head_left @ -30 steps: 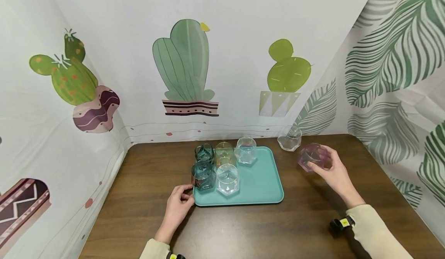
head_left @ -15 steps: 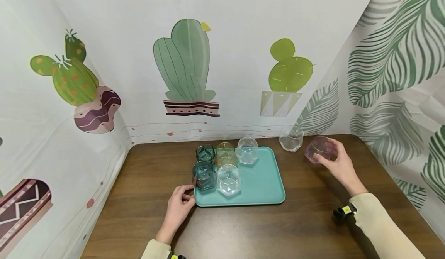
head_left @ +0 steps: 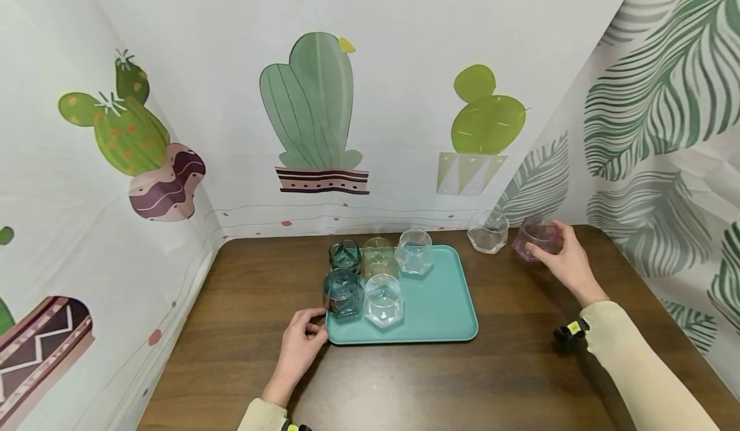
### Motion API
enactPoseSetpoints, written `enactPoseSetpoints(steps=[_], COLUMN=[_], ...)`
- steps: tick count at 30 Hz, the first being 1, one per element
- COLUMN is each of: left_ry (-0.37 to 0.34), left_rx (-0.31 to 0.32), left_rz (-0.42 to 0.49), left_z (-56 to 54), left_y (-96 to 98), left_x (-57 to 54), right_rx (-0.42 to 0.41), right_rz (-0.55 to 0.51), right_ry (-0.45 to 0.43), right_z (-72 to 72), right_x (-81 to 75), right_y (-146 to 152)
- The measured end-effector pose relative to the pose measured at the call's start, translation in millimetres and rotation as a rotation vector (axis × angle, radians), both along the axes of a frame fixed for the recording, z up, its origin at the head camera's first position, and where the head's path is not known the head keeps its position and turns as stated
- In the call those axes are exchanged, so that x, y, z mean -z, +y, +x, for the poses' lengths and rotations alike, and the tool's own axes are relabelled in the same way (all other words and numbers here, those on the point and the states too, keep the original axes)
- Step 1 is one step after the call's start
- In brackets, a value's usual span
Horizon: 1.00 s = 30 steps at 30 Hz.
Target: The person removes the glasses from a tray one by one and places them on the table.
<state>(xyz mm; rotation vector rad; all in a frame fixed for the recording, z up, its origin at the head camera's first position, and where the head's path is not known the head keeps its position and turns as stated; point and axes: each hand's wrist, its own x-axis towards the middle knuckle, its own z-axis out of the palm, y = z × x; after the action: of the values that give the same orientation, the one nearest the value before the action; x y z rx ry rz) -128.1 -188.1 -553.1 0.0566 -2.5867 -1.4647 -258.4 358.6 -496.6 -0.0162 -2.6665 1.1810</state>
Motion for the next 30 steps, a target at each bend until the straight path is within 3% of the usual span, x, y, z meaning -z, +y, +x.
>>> enactPoseSetpoints(steps=[17, 30], left_ry=[-0.011, -0.001], left_rx=[-0.003, 0.0], left_rz=[-0.006, -0.009], left_z=[-0.6, -1.7], left_y=[0.3, 0.0], left_x=[1.7, 3.8], right_rx=[0.062, 0.075], right_rz=[-0.033, -0.062], right_ry=[-0.041, -0.08], right_z=[-33.1, -39.0], right_x=[16.2, 15.1], right_y=[7.1, -6.3])
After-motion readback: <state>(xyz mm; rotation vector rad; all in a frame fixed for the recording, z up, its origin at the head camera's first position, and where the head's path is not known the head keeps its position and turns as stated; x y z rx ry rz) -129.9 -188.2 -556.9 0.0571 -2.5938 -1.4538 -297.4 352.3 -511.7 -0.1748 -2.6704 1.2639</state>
